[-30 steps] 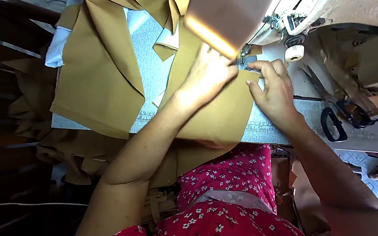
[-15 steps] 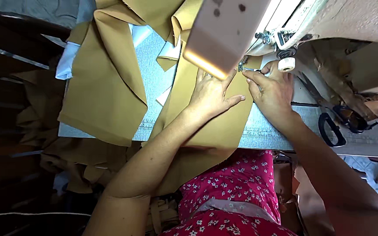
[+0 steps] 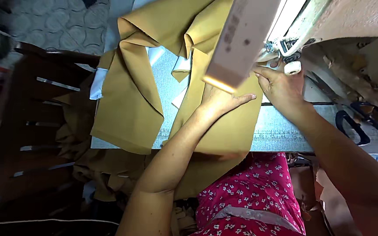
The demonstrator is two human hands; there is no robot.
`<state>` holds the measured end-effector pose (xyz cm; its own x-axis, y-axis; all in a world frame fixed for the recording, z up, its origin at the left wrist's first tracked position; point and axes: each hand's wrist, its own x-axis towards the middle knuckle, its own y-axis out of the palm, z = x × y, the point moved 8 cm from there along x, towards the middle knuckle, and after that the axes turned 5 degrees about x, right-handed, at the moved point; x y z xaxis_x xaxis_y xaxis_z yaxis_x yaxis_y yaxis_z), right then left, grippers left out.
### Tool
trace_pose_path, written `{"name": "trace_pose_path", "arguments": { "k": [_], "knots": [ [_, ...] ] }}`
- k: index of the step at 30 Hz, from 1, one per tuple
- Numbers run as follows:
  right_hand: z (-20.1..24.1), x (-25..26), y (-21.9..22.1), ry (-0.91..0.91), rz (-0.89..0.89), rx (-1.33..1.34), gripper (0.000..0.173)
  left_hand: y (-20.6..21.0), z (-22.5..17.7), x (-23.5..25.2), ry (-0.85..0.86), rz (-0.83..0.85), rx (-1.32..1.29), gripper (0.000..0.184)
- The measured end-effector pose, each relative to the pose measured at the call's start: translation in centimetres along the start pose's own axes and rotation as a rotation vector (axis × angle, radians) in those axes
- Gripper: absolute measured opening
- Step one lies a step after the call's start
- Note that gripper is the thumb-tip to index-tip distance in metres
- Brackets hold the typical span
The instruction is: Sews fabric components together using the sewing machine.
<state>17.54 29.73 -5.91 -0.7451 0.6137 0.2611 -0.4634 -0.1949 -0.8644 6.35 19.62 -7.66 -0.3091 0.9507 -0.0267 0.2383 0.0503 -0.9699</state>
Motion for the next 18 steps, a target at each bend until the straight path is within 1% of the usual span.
{"name": "trace_pose_path", "arguments": {
  "k": [2, 5, 8, 9, 10, 11, 13, 14, 15, 18],
  "knots": [
    [-0.8, 0.9, 0.6, 0.005, -0.024, 0.007, 0.031, -0.1, 0.4, 0.8, -0.009, 0.003, -0.012, 0.094],
    [-2.0, 2.1, 1.4, 0.02, -0.006, 0.056, 0.035, -0.2, 0.8, 1.9, -0.012, 0.023, -0.006, 0.094],
    [-1.9, 1.2, 0.1, -0.001, -0.026, 0.142, 0.038, -0.6, 0.6, 1.8, -0.016, 0.049, -0.001, 0.095],
    [-1.4, 0.2, -0.8, -0.021, -0.029, 0.161, 0.039, -1.1, 0.0, 1.1, -0.012, 0.044, -0.005, 0.092],
    [-0.9, -1.2, -1.7, -0.037, -0.014, 0.178, 0.04, -1.8, -0.9, -0.2, 0.006, 0.0, -0.014, 0.085],
    [-0.2, -3.0, -2.6, -0.06, 0.001, 0.214, 0.039, -2.7, -2.1, -2.0, 0.036, -0.075, -0.034, 0.072],
    [1.2, -6.7, -4.1, -0.108, 0.015, 0.305, 0.035, -4.2, -4.9, -6.5, 0.114, -0.264, -0.146, 0.039],
    [1.5, -8.0, -4.4, -0.127, -0.002, 0.34, 0.034, -4.3, -5.9, -8.7, 0.153, -0.326, -0.214, 0.029],
    [1.7, -9.1, -4.5, -0.131, -0.005, 0.377, 0.033, -3.7, -6.5, -10.4, 0.172, -0.339, -0.263, 0.026],
    [1.8, -11.6, -4.3, -0.114, 0.006, 0.43, 0.029, -1.4, -6.5, -12.9, 0.15, -0.296, -0.3, 0.035]
  ]
}}
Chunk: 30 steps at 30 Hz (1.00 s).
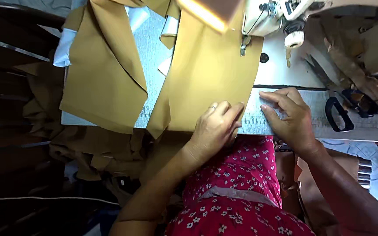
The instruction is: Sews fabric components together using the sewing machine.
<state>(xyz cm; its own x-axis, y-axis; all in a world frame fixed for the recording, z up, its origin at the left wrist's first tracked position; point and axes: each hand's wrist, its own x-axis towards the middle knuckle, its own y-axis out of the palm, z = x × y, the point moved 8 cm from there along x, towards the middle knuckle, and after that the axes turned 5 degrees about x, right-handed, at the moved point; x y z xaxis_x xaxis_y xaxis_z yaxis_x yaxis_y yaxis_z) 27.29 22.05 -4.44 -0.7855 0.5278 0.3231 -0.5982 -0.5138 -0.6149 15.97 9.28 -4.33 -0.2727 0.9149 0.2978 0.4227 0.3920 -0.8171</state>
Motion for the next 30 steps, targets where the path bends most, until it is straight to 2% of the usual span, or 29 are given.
{"name": "trace_pose_path", "arguments": {
  "k": [4, 7, 9, 11, 14, 18, 22, 26, 30],
  "knots": [
    [0.5, -1.5, 0.6, -0.024, -0.022, 0.012, 0.025, -0.1, 0.6, -0.7, -0.042, -0.109, 0.007, 0.028],
    [1.2, -1.8, 1.3, -0.072, -0.024, -0.017, 0.022, -0.3, 0.8, -0.8, -0.065, -0.13, -0.002, 0.024],
    [1.7, -1.9, 1.7, -0.089, -0.025, -0.045, 0.022, -0.5, 0.6, -0.5, -0.073, -0.113, 0.009, 0.03],
    [1.8, -1.9, 1.8, -0.086, -0.043, -0.053, 0.022, -0.4, 0.1, 0.1, -0.071, -0.07, 0.052, 0.043],
    [1.8, -1.9, 1.7, -0.088, -0.064, -0.043, 0.021, 0.0, 0.1, 0.4, -0.072, -0.102, 0.111, 0.041],
    [1.9, -2.2, 1.6, -0.08, -0.055, -0.061, 0.022, -0.6, 0.5, 0.2, -0.123, -0.132, 0.011, 0.034],
    [2.4, -1.8, 2.6, -0.085, -0.038, -0.089, 0.025, -1.0, 1.0, -0.1, -0.184, -0.114, -0.109, 0.035],
    [3.1, -1.5, 3.9, -0.115, 0.062, -0.256, 0.03, -0.7, 0.0, 0.3, -0.095, -0.084, 0.062, 0.024],
    [2.9, -2.1, 3.4, -0.115, 0.07, -0.293, 0.031, 0.6, -0.7, 0.8, -0.055, -0.023, 0.235, 0.025]
  ]
}}
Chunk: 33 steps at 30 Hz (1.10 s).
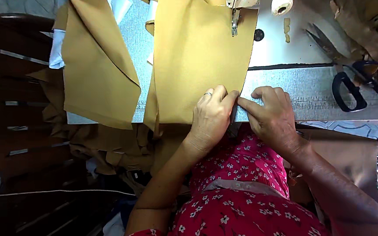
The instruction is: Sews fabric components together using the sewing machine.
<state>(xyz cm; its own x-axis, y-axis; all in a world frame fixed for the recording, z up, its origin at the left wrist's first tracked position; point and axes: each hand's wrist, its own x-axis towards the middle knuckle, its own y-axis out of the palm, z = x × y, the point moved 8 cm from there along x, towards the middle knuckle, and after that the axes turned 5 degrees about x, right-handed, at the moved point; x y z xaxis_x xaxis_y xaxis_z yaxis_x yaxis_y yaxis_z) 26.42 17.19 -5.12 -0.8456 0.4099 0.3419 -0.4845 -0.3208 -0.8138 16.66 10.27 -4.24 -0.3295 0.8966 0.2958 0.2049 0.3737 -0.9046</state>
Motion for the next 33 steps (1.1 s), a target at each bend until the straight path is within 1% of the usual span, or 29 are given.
{"name": "trace_pose_path", "arguments": {
  "k": [4, 7, 9, 11, 14, 16, 18, 22, 29, 33],
  "knots": [
    [-0.3, -0.1, -0.2, -0.022, 0.019, 0.019, 0.03, 0.3, -1.0, 0.2, 0.039, 0.042, 0.117, 0.026],
    [-1.4, 0.6, -1.0, -0.019, 0.009, 0.133, 0.028, 0.2, -1.5, 0.4, 0.068, 0.051, 0.159, 0.024],
    [-2.4, 1.4, -1.2, -0.009, -0.008, 0.154, 0.032, 0.1, -1.5, 0.6, 0.074, 0.046, 0.163, 0.024],
    [-2.7, 2.1, -1.1, -0.037, 0.023, 0.137, 0.037, 0.0, -1.4, 0.8, 0.079, 0.026, 0.163, 0.022],
    [-2.4, 2.5, -0.8, -0.099, 0.065, 0.068, 0.037, 0.2, -0.2, 0.8, 0.068, 0.023, 0.112, 0.023],
    [-2.5, 2.5, -0.6, -0.119, 0.077, 0.039, 0.037, 0.9, 1.0, 0.6, 0.061, 0.082, -0.019, 0.027],
    [-2.5, 2.6, -0.3, -0.133, 0.095, 0.026, 0.037, 1.3, 2.1, 0.4, 0.07, 0.106, -0.101, 0.029],
    [-2.4, 3.1, 0.1, -0.152, 0.091, 0.02, 0.038, 1.3, 2.7, 0.8, 0.095, 0.106, -0.12, 0.031],
    [-2.6, 4.8, 0.2, -0.157, 0.074, 0.028, 0.033, 1.1, 3.4, 2.3, 0.089, 0.108, -0.137, 0.028],
    [-2.8, 5.6, 0.2, -0.126, 0.095, 0.013, 0.034, 1.6, 4.2, 3.5, 0.109, 0.106, -0.141, 0.029]
  ]
}}
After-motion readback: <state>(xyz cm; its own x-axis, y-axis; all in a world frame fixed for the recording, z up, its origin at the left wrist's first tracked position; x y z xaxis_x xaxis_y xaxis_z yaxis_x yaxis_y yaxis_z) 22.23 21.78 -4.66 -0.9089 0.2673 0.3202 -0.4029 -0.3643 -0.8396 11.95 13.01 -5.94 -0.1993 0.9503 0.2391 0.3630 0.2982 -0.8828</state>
